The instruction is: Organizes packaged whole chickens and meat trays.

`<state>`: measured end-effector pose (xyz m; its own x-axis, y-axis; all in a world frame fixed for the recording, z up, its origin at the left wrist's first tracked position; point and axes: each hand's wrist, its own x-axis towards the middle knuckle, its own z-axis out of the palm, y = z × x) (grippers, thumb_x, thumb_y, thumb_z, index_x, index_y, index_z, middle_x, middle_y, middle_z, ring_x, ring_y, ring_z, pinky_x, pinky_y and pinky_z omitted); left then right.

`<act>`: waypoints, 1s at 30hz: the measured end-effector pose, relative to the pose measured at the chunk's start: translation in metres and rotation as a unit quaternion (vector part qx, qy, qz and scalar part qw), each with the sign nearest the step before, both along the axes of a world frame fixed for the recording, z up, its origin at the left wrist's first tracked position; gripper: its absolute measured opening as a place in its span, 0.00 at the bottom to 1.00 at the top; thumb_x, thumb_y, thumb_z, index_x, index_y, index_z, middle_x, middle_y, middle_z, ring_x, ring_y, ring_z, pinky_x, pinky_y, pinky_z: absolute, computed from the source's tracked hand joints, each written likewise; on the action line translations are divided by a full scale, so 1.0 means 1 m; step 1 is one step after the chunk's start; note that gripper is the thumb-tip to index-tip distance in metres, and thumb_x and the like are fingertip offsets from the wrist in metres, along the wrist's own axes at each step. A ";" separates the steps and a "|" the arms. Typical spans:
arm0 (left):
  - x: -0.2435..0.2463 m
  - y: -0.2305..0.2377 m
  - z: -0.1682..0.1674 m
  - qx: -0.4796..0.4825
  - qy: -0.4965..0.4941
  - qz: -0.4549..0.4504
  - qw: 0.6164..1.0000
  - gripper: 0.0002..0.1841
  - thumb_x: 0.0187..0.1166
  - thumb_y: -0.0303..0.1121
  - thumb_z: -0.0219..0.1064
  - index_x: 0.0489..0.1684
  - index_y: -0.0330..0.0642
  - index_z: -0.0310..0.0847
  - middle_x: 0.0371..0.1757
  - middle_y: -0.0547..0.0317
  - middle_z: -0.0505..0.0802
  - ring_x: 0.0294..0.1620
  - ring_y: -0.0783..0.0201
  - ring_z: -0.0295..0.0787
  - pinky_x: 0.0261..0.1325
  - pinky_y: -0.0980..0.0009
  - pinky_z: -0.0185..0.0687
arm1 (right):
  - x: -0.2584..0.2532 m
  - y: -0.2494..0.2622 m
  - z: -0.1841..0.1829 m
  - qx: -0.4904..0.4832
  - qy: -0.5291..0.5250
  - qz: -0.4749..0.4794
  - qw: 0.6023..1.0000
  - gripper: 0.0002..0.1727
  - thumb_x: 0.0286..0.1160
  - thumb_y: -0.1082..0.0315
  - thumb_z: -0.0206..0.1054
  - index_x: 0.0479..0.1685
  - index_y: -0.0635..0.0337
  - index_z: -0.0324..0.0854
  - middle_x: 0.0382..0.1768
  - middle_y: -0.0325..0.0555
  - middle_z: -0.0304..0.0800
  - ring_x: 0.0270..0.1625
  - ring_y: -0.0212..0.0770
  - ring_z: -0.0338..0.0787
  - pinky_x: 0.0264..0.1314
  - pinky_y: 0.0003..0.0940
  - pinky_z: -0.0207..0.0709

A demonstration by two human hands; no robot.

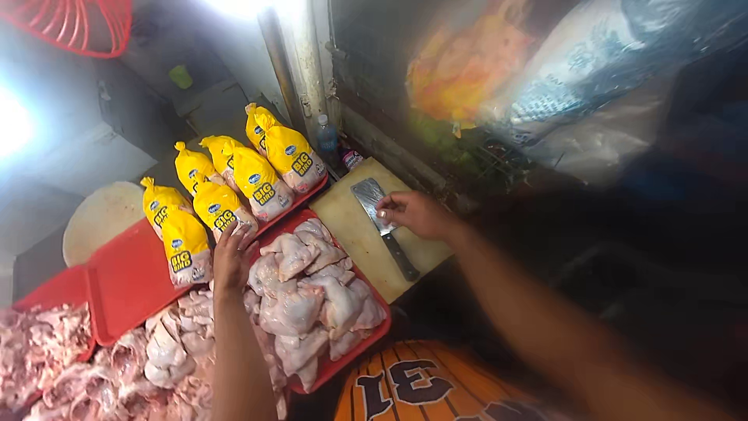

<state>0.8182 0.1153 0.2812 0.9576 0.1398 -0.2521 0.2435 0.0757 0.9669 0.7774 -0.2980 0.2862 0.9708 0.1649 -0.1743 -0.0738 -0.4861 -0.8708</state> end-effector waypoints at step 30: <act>0.297 -0.137 0.015 0.443 0.042 0.017 0.895 0.33 0.87 0.59 0.56 0.58 0.32 0.86 0.51 0.34 0.91 0.55 0.39 0.89 0.59 0.37 0.82 | 0.223 0.155 -0.099 -0.083 -0.029 -0.157 0.984 0.76 0.41 0.32 0.85 0.99 0.37 0.39 0.91 0.59 0.55 0.87 0.65 0.64 0.78 0.61 0.72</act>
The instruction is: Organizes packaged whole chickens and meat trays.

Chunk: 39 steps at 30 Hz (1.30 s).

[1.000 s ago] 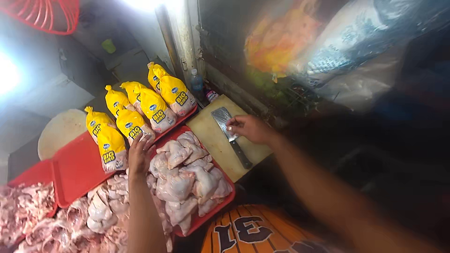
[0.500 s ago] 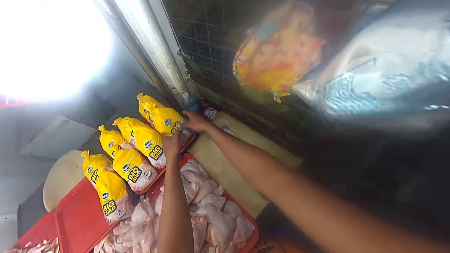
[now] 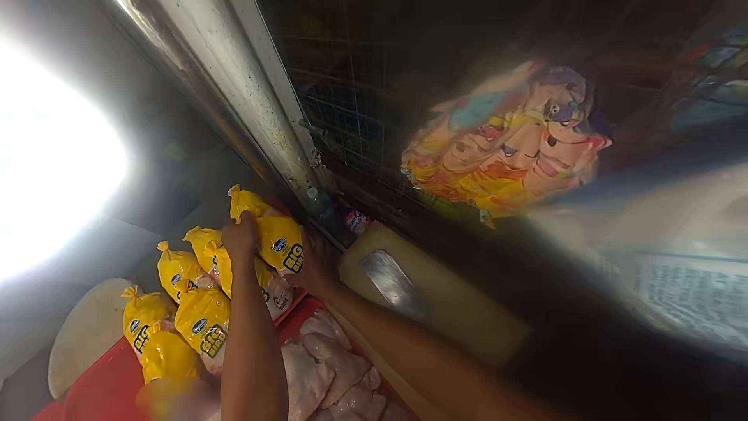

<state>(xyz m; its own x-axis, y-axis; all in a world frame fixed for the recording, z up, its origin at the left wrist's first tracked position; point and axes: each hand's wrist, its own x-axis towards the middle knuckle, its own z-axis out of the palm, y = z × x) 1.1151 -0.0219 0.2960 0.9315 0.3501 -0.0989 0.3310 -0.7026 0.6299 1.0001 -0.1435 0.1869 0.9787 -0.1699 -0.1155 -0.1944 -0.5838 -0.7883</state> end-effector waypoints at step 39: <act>-0.142 0.073 -0.076 -0.067 0.000 0.084 0.994 0.70 0.62 0.60 0.83 0.97 0.49 0.26 0.66 0.33 0.87 0.63 0.41 0.89 0.65 0.39 0.84 | -0.004 -0.009 -0.012 0.007 -0.063 -0.009 0.998 0.75 0.45 0.39 0.90 0.99 0.34 0.39 0.85 0.62 0.63 0.74 0.65 0.79 0.64 0.67 0.82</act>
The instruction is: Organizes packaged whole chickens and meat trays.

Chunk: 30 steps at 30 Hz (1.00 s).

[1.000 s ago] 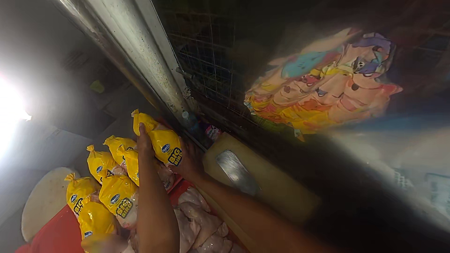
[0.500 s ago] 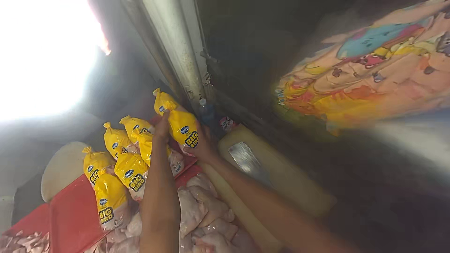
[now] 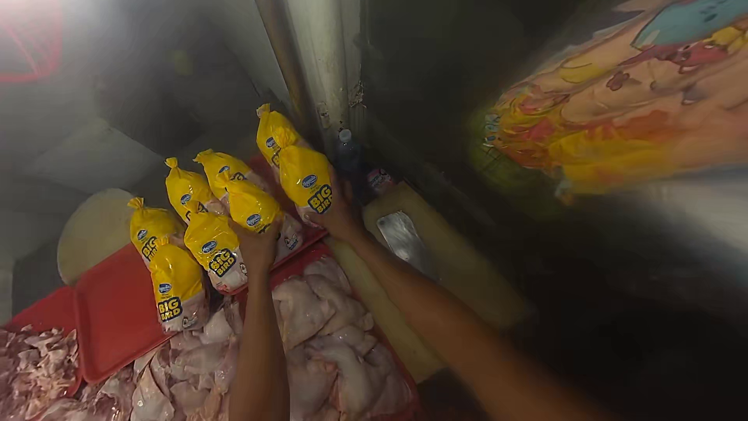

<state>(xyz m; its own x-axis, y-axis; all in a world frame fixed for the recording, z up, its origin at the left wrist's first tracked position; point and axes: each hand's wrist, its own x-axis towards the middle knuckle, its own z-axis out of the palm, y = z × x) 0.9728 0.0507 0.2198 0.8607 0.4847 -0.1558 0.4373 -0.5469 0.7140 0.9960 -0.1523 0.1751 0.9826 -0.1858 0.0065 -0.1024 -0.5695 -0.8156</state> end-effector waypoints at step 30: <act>0.039 0.007 -0.033 -0.047 -0.102 -0.168 0.979 0.56 0.70 0.56 0.79 0.96 0.58 0.41 0.82 0.47 0.77 0.75 0.55 0.82 0.74 0.49 0.82 | -0.014 0.022 -0.009 0.031 -0.021 -0.087 0.996 0.76 0.42 0.43 0.92 0.98 0.37 0.40 0.88 0.60 0.56 0.84 0.63 0.68 0.77 0.62 0.74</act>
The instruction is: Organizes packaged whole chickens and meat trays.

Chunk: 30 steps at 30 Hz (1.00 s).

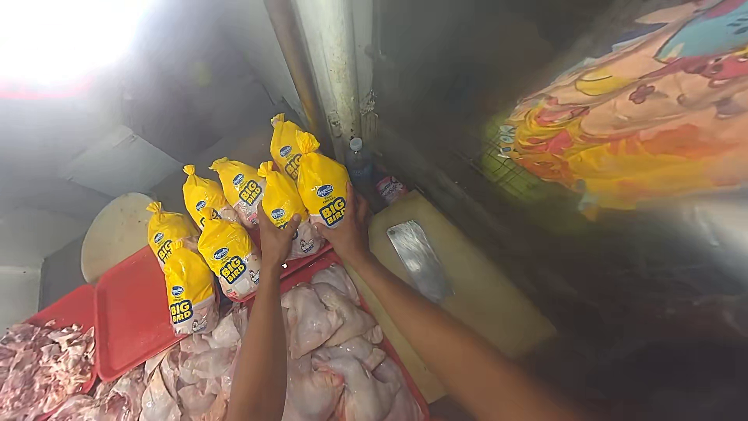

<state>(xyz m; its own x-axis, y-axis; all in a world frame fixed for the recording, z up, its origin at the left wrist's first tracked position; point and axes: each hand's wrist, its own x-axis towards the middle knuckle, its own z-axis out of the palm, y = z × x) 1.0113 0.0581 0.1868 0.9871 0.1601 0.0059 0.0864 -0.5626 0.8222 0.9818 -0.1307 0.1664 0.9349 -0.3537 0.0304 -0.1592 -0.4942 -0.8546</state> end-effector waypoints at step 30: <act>0.121 0.061 -0.009 -0.229 -0.012 0.034 0.973 0.45 0.76 0.46 0.77 0.91 0.49 0.52 0.78 0.42 0.80 0.71 0.52 0.85 0.68 0.49 0.87 | 0.005 -0.002 -0.007 -0.072 -0.025 0.028 0.997 0.75 0.44 0.39 0.88 0.97 0.56 0.44 0.87 0.68 0.58 0.84 0.63 0.70 0.81 0.55 0.73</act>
<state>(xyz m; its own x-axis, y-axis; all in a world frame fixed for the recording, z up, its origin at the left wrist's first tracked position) 1.1321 0.1195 0.1780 0.9747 0.2159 -0.0582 0.0880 -0.1313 0.9874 0.9868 -0.1329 0.1597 0.9492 -0.2890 0.1244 -0.0866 -0.6200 -0.7798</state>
